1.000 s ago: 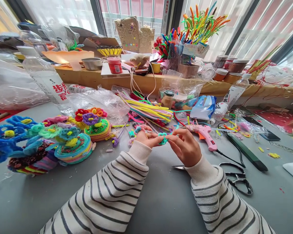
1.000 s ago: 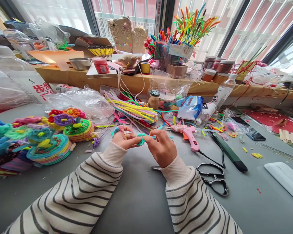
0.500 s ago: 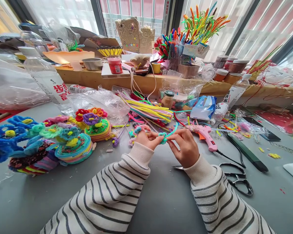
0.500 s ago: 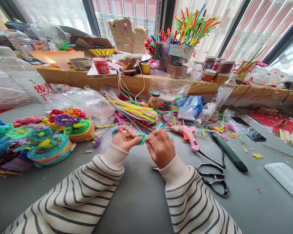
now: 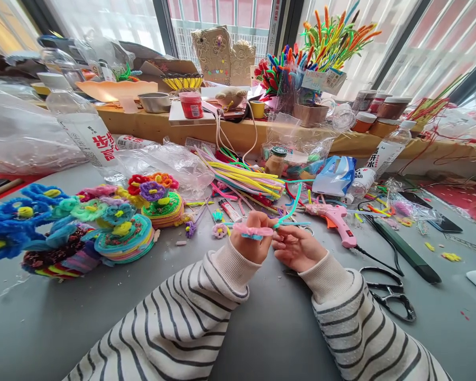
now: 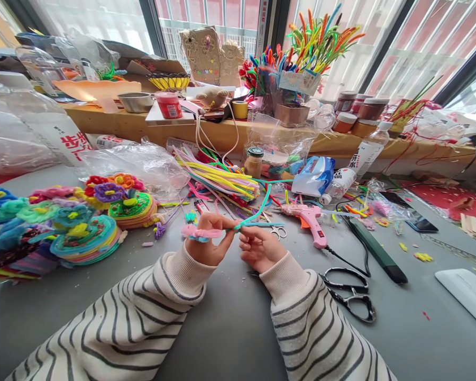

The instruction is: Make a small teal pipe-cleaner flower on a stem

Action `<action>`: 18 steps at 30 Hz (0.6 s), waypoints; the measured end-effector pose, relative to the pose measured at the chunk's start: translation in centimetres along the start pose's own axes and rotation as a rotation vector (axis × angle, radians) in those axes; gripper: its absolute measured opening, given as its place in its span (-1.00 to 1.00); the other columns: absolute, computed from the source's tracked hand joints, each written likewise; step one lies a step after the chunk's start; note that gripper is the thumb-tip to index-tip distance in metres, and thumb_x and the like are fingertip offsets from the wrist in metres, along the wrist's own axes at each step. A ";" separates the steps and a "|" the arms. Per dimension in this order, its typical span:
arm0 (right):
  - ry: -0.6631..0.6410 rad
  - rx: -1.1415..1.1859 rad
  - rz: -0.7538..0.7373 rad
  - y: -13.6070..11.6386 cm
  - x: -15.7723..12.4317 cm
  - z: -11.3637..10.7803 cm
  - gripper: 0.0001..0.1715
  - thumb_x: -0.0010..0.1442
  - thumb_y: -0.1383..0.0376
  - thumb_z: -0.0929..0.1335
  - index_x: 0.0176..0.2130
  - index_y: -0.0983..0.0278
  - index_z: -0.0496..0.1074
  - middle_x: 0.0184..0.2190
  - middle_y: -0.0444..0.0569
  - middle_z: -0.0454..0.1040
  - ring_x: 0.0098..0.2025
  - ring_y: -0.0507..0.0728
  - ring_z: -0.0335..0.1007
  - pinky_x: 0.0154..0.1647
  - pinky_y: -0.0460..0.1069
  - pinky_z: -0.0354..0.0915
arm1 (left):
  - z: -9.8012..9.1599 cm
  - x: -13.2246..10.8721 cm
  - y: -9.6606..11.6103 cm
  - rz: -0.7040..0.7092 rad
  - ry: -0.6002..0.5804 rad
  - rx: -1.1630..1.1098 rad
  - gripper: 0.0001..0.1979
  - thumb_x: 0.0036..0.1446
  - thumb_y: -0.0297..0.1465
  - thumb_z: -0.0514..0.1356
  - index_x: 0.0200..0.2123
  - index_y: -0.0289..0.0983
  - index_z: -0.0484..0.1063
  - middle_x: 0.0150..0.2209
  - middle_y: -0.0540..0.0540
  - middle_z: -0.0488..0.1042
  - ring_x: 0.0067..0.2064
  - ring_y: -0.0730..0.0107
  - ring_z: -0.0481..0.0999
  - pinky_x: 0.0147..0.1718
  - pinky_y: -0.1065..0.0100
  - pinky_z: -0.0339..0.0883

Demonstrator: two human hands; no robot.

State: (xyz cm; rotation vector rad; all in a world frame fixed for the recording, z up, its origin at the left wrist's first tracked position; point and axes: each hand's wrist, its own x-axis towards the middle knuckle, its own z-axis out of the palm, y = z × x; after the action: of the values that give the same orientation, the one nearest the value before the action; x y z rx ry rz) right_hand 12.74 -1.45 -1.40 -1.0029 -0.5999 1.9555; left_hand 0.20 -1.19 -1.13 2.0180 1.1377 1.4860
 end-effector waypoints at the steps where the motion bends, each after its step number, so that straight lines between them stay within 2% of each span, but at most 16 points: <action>1: -0.031 0.021 0.025 -0.1 -0.1 0.0 -0.77 -0.25 0.30 0.38 -0.66 0.34 0.22 -0.67 -0.22 0.10 -0.66 -0.13 -0.04 -0.76 -0.20 -0.15 | 0.0 0.1 -0.1 -0.049 0.007 -0.093 -0.84 -0.17 -0.49 0.12 -0.52 -0.23 0.12 -0.53 0.00 0.34 -0.43 0.42 0.44 -0.46 0.41 0.32; 3: -0.026 -0.003 -0.026 -0.3 -0.2 -0.1 -0.81 -0.25 0.31 0.39 -0.61 0.34 0.27 -0.66 -0.23 0.11 -0.65 -0.13 -0.03 -0.76 -0.21 -0.14 | 0.1 0.4 -0.3 -0.208 0.039 -0.325 -0.72 -0.21 -0.48 0.17 -0.54 -0.21 0.02 -0.56 0.04 0.35 -0.46 0.43 0.44 -0.47 0.40 0.34; 5: 0.031 -0.082 -0.147 -0.4 -0.2 -0.2 -0.82 -0.25 0.31 0.40 -0.57 0.32 0.31 -0.68 -0.24 0.10 -0.64 -0.13 -0.03 -0.75 -0.22 -0.14 | 0.1 0.8 -0.5 -0.376 0.065 -0.534 -0.61 -0.25 -0.49 0.20 -0.55 -0.21 -0.06 -0.63 0.12 0.34 -0.52 0.48 0.43 -0.46 0.40 0.35; 7: 0.088 -0.163 -0.254 -0.5 -0.1 -0.3 -0.80 -0.25 0.27 0.40 -0.56 0.32 0.34 -0.68 -0.24 0.13 -0.65 -0.13 -0.05 -0.75 -0.20 -0.16 | 0.0 1.2 -0.7 -0.485 0.063 -0.641 -0.56 -0.29 -0.51 0.22 -0.55 -0.21 -0.09 -0.69 0.18 0.33 -0.58 0.52 0.41 -0.46 0.40 0.34; 11: 0.112 -0.252 -0.316 -0.4 0.2 -0.5 -0.72 -0.26 0.17 0.39 -0.57 0.34 0.37 -0.69 -0.22 0.16 -0.66 -0.13 -0.09 -0.75 -0.17 -0.21 | -0.2 1.4 -0.8 -0.588 0.036 -0.688 -0.54 -0.35 -0.52 0.25 -0.53 -0.21 -0.07 -0.73 0.21 0.33 -0.61 0.53 0.41 -0.48 0.43 0.32; 14: 0.093 -0.259 -0.283 -0.1 0.3 -0.5 -0.73 -0.27 0.18 0.40 -0.58 0.34 0.37 -0.75 -0.25 0.09 -0.68 -0.13 -0.12 -0.74 -0.17 -0.23 | -0.1 1.3 -0.9 -0.646 0.039 -0.660 -0.53 -0.38 -0.52 0.27 -0.52 -0.22 -0.05 -0.72 0.18 0.36 -0.60 0.51 0.43 -0.46 0.42 0.32; 18: 0.108 -0.234 -0.274 0.0 0.3 -0.4 -0.77 -0.27 0.24 0.42 -0.55 0.34 0.39 -0.73 -0.25 0.10 -0.67 -0.14 -0.11 -0.73 -0.18 -0.22 | -0.1 1.3 -0.9 -0.701 0.015 -0.658 -0.53 -0.40 -0.51 0.28 -0.51 -0.23 -0.03 -0.75 0.21 0.33 -0.61 0.52 0.41 -0.47 0.44 0.33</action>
State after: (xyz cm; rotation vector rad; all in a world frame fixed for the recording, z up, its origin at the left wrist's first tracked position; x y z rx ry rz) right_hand 13.01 -1.15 -1.76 -1.0979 -0.8714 1.6071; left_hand -0.08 0.35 -0.94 1.0215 1.0212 1.2599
